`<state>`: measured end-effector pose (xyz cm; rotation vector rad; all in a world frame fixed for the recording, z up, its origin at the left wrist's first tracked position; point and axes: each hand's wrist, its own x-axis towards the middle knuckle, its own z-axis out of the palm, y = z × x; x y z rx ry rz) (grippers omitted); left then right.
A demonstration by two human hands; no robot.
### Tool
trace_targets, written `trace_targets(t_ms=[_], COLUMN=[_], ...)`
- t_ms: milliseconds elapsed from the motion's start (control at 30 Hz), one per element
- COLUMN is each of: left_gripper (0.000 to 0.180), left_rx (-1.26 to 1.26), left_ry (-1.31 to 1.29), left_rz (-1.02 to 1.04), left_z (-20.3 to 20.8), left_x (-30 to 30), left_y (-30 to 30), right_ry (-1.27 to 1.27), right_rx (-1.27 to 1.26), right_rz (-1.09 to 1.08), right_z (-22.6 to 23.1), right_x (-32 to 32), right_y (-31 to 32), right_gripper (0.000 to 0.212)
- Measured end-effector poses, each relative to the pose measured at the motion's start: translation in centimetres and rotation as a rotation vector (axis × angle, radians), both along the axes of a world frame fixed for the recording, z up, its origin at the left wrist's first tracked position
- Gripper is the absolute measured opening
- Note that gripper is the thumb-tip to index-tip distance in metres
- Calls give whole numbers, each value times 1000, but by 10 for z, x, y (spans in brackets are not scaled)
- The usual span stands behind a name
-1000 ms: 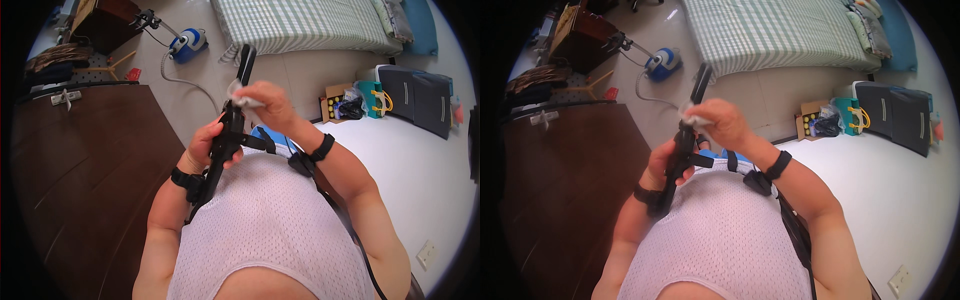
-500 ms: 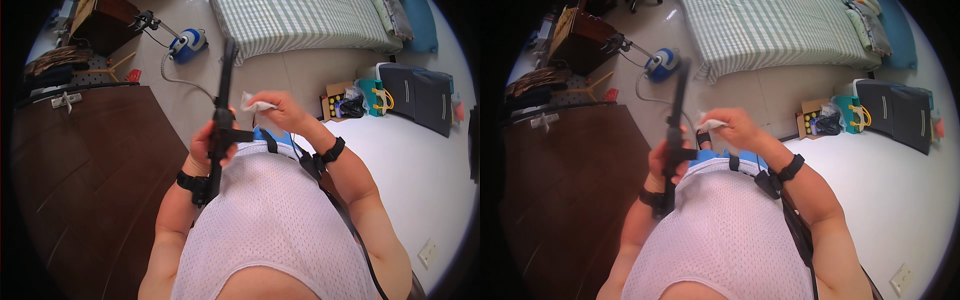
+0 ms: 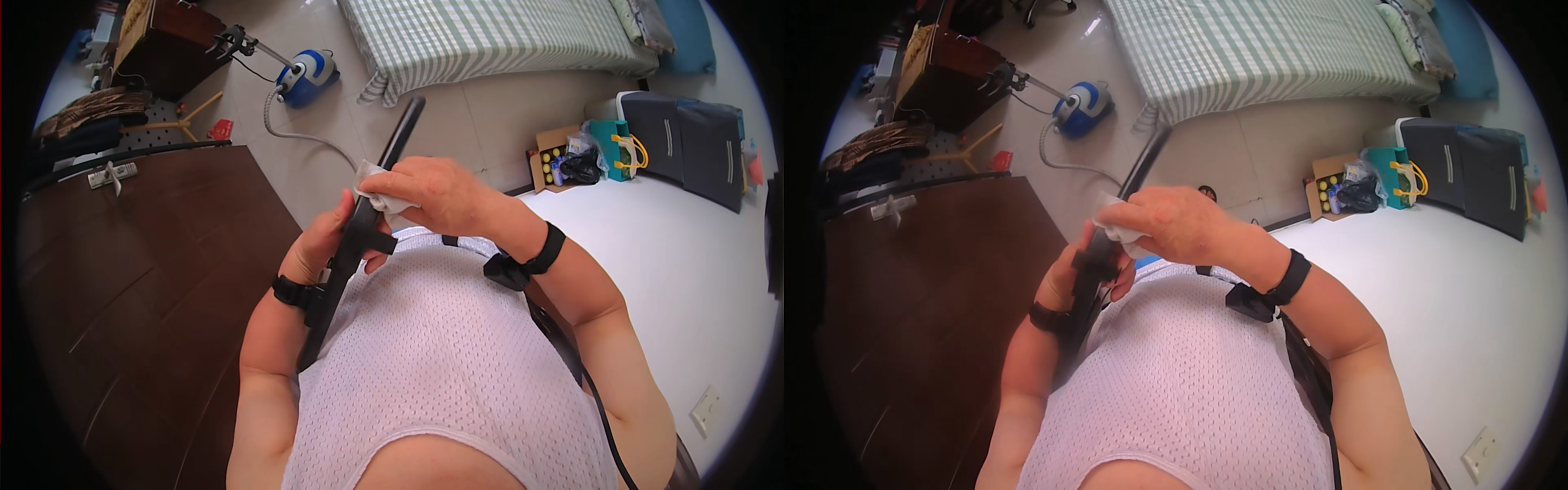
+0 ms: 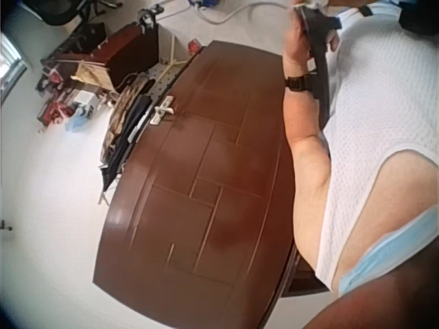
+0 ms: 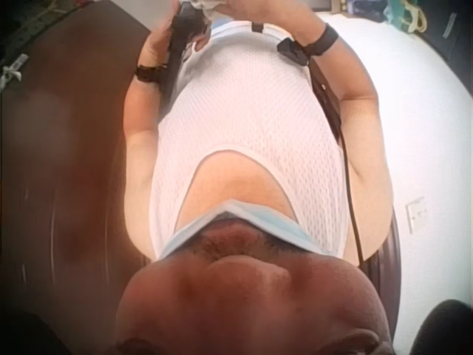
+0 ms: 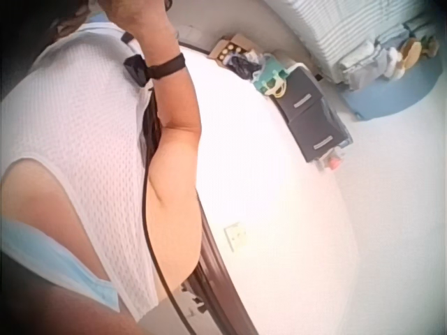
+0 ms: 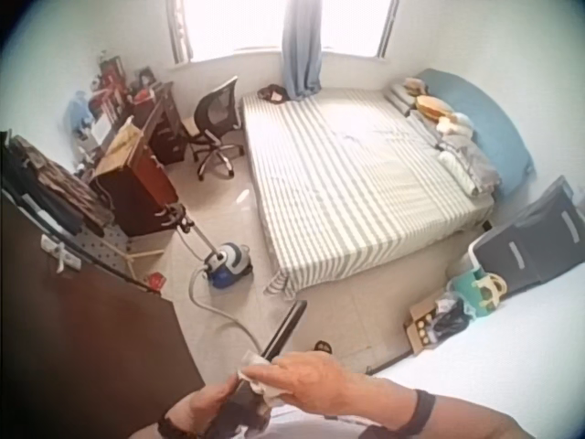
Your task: The person wipes the nozzle, handle, and body of a garment steamer with a cloth, then coils the power cable and wipes the base of the machine.
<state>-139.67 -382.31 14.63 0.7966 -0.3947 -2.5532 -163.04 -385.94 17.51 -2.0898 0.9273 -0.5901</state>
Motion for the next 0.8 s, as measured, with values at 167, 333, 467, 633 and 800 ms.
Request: trace_targets(t_ms=[167,333,467,633,800], left_gripper=[79,71,55,59,101], left_rx=[-78,30,-199,-408,-550], left_ry=[145,-36,-302,-390,-311], left_rz=[-247,-215,-499,-399,-457], left_z=[-15,1,5,37,49], left_x=[2,-5,14,26,22], left_y=[0,6,-19,-34,-35], right_ry=[294,30,46,66,79], right_rx=[18,-355,-235,-240,-225], right_rz=[107,159,261,243,179], right_z=[2,5,-13,-21,-25], right_x=[-5,-3,-10,-16,-20], right_y=[-7,-10,-4,-8,-12], right_gripper=[34,37,40,38,38])
